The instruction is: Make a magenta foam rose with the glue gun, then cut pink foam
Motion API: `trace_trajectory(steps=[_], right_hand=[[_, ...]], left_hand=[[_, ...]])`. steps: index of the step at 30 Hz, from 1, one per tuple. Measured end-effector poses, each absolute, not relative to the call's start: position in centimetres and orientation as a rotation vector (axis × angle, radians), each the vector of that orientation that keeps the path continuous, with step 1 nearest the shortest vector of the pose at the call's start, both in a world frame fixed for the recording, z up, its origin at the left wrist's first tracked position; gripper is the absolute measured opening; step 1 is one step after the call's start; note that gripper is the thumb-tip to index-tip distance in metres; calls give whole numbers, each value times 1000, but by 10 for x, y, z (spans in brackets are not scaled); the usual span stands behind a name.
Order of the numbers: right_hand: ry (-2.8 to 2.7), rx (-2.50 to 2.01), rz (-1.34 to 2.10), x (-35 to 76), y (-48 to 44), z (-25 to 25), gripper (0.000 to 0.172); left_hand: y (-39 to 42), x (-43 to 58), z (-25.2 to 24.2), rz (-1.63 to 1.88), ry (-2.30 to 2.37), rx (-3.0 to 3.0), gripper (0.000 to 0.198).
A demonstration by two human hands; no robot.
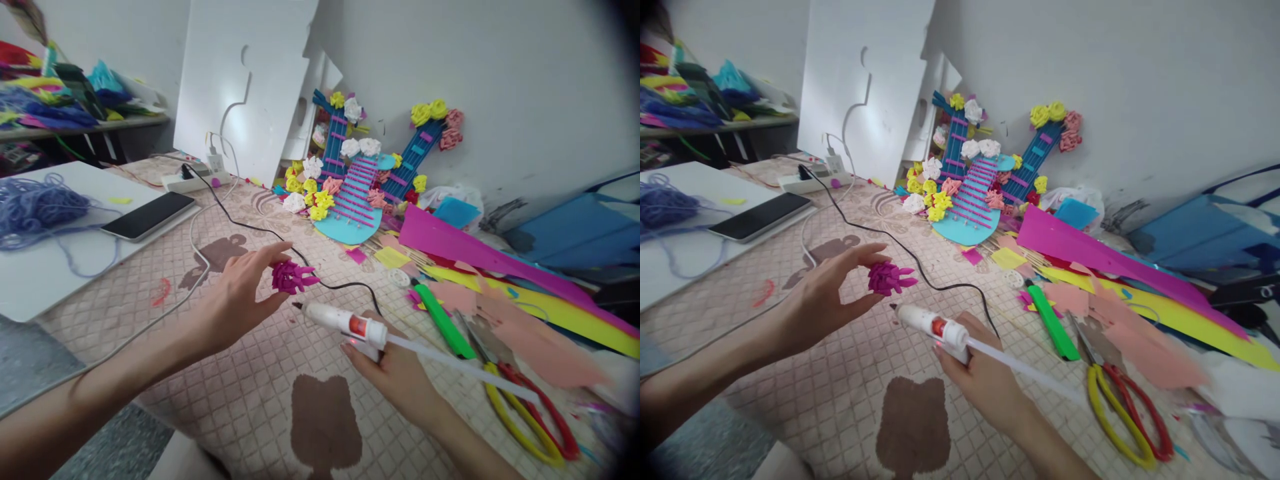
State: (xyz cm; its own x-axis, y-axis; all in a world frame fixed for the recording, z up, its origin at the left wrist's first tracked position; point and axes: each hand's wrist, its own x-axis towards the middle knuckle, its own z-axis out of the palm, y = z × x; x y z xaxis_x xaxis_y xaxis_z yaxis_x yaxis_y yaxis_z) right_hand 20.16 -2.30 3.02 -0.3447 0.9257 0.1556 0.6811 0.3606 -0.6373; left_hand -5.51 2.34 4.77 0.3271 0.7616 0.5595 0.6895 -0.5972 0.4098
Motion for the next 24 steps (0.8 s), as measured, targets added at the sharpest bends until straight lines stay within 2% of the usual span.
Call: trace_trajectory(steps=[9,15,24], right_hand=[[-2142,-1425,654,216,-7,11,11],[-2133,-1254,582,210,56,-10,28],[-2099,-1242,456,161,153,-13,31]], left_hand=[[32,-90,51,1191,1430,2186,57],[20,-106,43,1066,1464,2021,59],[11,-98,25,807,1422,2099,60]])
